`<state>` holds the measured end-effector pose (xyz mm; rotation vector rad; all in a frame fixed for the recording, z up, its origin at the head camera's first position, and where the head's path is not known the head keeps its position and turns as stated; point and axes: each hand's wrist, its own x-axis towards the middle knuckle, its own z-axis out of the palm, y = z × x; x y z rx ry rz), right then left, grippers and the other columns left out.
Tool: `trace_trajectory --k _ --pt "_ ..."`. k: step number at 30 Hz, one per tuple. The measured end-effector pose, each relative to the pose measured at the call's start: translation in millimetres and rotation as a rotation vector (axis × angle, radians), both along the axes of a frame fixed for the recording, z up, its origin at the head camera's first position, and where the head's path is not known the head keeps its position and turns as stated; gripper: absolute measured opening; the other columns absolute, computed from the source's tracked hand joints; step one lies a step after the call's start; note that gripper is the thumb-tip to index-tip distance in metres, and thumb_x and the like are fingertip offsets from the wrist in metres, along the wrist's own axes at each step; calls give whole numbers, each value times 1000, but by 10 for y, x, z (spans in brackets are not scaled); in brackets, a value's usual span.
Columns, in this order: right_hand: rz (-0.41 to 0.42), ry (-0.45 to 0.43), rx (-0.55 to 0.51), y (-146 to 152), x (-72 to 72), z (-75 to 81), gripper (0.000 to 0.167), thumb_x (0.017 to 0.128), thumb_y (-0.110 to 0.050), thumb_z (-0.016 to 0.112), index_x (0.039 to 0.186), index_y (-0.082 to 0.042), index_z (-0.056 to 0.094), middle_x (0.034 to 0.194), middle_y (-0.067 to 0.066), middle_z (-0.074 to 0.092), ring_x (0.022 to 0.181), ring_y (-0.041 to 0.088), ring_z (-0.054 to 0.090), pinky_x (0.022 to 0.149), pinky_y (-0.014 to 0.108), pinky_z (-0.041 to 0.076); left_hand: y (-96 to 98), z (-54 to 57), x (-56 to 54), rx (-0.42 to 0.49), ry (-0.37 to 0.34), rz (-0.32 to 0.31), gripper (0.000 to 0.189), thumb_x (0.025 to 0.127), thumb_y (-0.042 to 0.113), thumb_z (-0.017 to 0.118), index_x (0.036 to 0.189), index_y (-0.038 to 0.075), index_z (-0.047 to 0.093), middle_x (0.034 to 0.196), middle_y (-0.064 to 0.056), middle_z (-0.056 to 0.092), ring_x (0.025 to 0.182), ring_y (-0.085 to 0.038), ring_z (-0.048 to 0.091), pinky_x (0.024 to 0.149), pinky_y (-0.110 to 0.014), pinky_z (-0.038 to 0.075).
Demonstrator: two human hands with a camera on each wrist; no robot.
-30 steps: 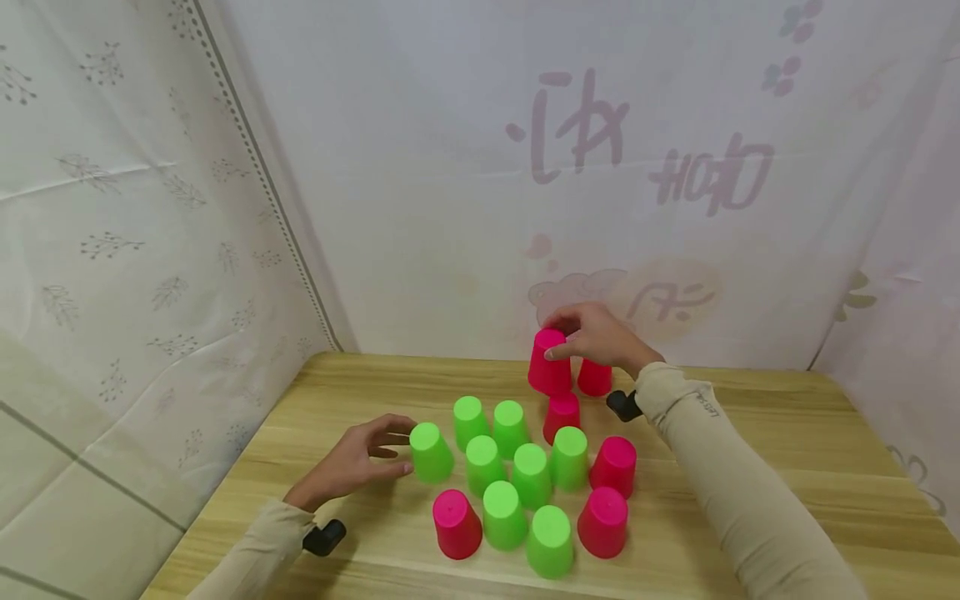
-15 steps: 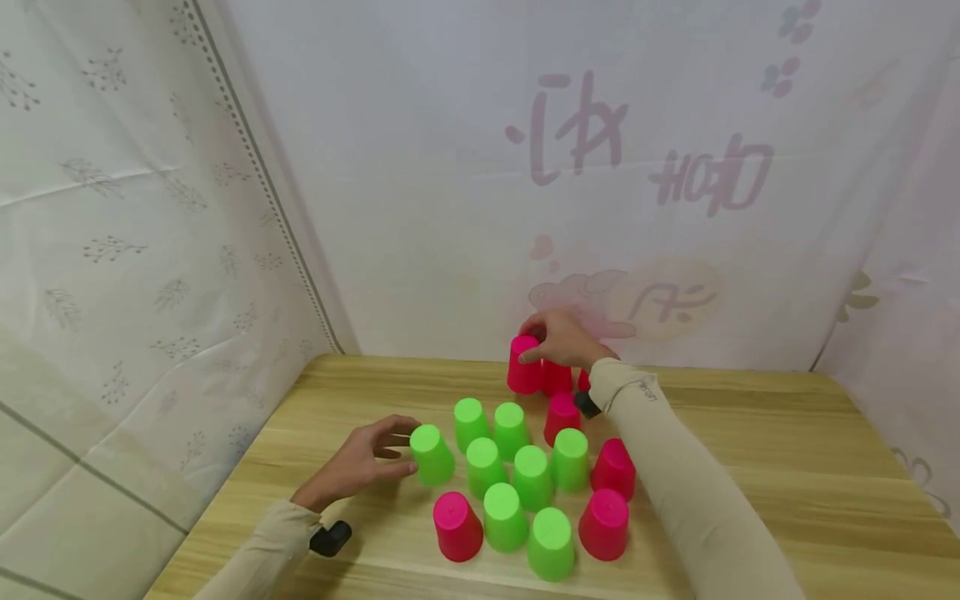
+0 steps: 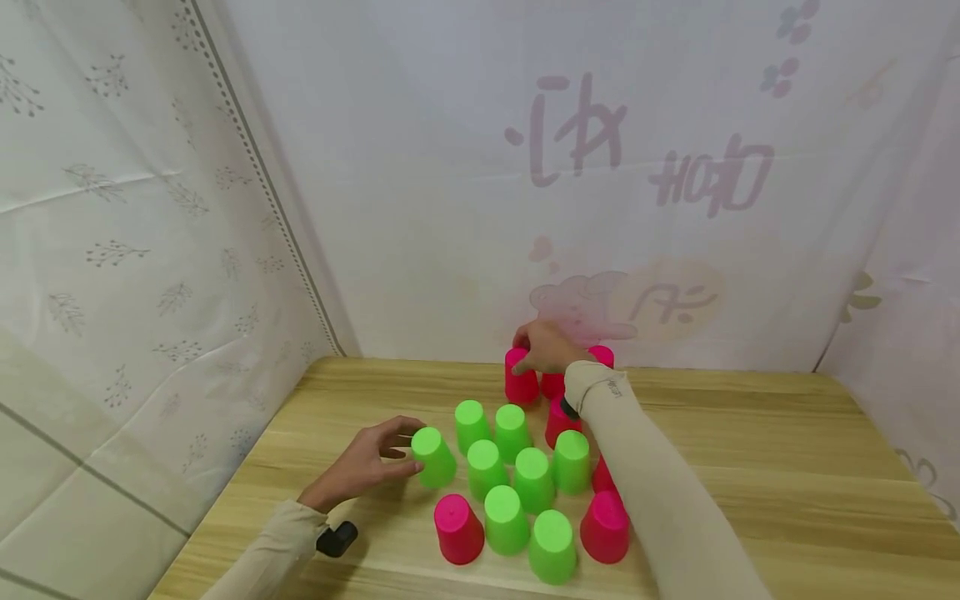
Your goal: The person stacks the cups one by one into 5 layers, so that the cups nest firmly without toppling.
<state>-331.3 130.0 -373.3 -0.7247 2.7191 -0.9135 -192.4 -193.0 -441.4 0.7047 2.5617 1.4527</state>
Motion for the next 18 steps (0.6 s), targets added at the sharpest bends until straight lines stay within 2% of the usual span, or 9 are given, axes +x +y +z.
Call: trace_trajectory --k 10,18 --pt "-25 46 145 -107 -38 -93 39 82 -15 82 115 0 68 106 14 71 97 27 62 89 39 56 27 -21 3 -16 -5 12 46 87 18 78 127 4 60 124 -20 68 115 -44 67 93 -57 56" --pt "-50 78 173 -109 -59 -96 43 84 -11 79 121 3 63 112 18 69 103 31 63 93 42 57 32 -18 -5 -11 -13 6 45 88 19 76 128 4 59 125 -20 67 116 -44 66 94 -57 56"
